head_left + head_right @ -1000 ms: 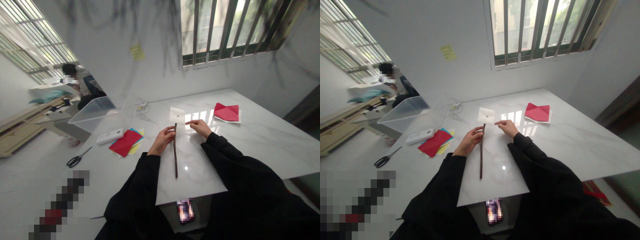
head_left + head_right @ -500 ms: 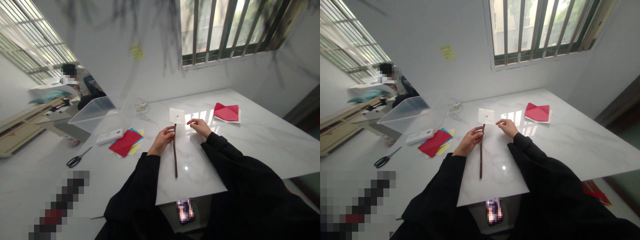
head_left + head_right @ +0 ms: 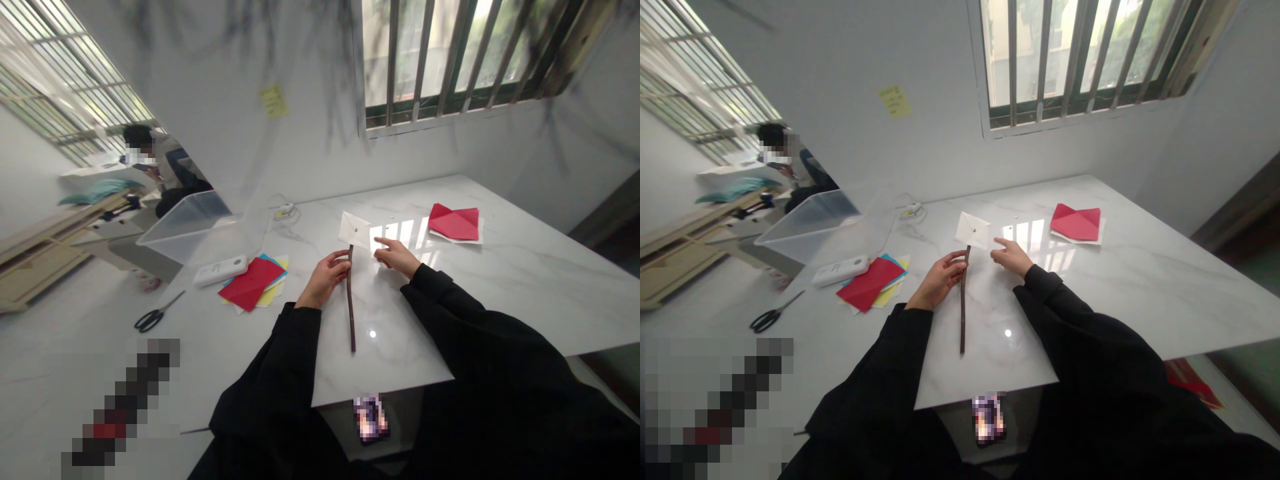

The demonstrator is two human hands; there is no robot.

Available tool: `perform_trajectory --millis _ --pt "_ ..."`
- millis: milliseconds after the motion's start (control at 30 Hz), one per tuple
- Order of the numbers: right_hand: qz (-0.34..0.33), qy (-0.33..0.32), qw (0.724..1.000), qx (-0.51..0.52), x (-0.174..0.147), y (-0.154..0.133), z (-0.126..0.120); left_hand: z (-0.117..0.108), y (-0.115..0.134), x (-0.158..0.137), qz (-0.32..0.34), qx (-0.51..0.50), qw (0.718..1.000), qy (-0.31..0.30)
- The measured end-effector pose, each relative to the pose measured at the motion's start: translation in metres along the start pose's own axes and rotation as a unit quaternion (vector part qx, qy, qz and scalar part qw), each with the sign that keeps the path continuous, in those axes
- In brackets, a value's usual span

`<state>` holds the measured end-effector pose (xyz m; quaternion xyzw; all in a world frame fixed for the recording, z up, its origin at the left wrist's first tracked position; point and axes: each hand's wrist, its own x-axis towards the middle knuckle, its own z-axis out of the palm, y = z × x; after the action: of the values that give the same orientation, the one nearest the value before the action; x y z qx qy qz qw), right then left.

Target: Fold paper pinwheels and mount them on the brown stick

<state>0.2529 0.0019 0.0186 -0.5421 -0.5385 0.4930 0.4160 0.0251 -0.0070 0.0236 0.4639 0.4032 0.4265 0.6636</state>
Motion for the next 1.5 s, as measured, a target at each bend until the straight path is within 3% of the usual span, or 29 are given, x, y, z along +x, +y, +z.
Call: perform_trajectory --millis 67,133,633,767,867,1233,1500 --pt "-0.021 -0.075 0.997 0.0 -0.002 0.0 0.004 0.0 0.0 0.0 0.002 0.004 1.0 -0.001" --pt "-0.037 -0.097 0.995 -0.003 -0.002 0.001 0.005 0.0 0.0 0.0 0.004 0.008 1.0 0.0" --pt "-0.046 0.061 0.997 -0.013 0.01 0.011 -0.01 0.001 0.001 -0.001 -0.006 0.009 1.0 -0.003" --pt "-0.051 0.137 0.988 -0.054 0.016 0.017 -0.017 0.0 0.001 -0.002 -0.01 0.015 1.0 -0.013" --pt "-0.05 0.157 0.983 -0.084 0.019 0.02 -0.02 0.0 0.001 -0.002 -0.007 0.016 1.0 -0.016" --pt "-0.111 0.145 0.96 -0.211 0.006 0.011 -0.017 0.001 0.006 -0.006 -0.023 0.053 0.997 -0.059" --pt "-0.056 0.078 0.943 -0.317 0.009 0.009 -0.022 0.001 0.008 -0.007 -0.017 0.064 0.996 -0.059"
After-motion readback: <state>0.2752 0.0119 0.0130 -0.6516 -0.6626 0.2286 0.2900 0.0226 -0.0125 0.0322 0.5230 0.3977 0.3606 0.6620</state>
